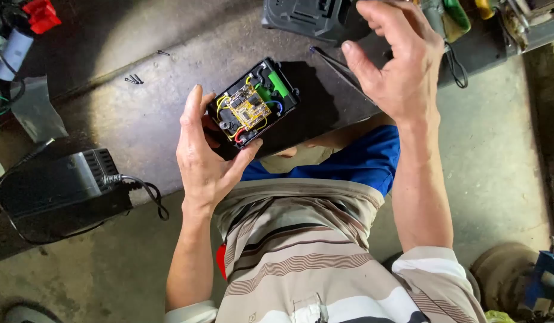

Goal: Assembling the two halves of a battery casing and fastening them together using a manual screwdriver.

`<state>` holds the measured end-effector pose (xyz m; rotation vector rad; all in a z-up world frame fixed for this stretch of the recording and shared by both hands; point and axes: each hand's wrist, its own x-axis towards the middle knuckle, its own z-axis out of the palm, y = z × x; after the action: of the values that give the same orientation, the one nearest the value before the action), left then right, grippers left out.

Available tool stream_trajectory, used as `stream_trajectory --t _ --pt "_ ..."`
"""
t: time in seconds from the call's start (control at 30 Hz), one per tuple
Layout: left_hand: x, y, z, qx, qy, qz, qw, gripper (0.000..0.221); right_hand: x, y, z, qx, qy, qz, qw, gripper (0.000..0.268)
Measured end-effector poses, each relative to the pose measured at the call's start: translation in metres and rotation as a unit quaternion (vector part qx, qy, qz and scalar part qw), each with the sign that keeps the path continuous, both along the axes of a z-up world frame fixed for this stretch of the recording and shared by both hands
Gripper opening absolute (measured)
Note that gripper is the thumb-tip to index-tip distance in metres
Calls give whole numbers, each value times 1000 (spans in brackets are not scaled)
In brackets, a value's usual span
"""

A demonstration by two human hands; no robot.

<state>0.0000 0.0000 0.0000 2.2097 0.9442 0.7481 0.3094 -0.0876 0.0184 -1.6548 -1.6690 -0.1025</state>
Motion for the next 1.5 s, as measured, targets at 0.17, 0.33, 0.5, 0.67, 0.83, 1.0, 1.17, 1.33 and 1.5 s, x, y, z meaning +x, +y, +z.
stream_trajectory --t 0.17,0.33,0.5,0.67,0.83,1.0,1.17,1.33,1.5 --pt "1 3 9 -9 -1 -2 1000 86 4 30 9 -111 -7 20 994 77" --pt "-23 12 16 -73 11 -26 997 95 1 50 4 -146 -13 51 988 73" --pt "-35 26 26 -136 -146 46 979 40 6 34 7 -45 -48 35 997 68" --pt "-30 91 14 97 -69 216 969 17 -9 1 18 -60 156 60 984 54" --pt "-21 198 -36 180 239 373 878 47 -34 -23 15 -18 465 109 878 47" --pt "-36 249 -53 191 219 312 905 7 -68 -47 15 -2 761 262 594 57" --pt "-52 259 -67 285 243 298 878 25 -79 -58 -1 8 837 288 465 43" --pt "-17 163 14 358 49 250 898 18 -74 -55 -10 -2 849 248 466 83" --pt "12 34 62 -38 -302 6 953 53 -57 -46 -4 -16 842 309 442 81"
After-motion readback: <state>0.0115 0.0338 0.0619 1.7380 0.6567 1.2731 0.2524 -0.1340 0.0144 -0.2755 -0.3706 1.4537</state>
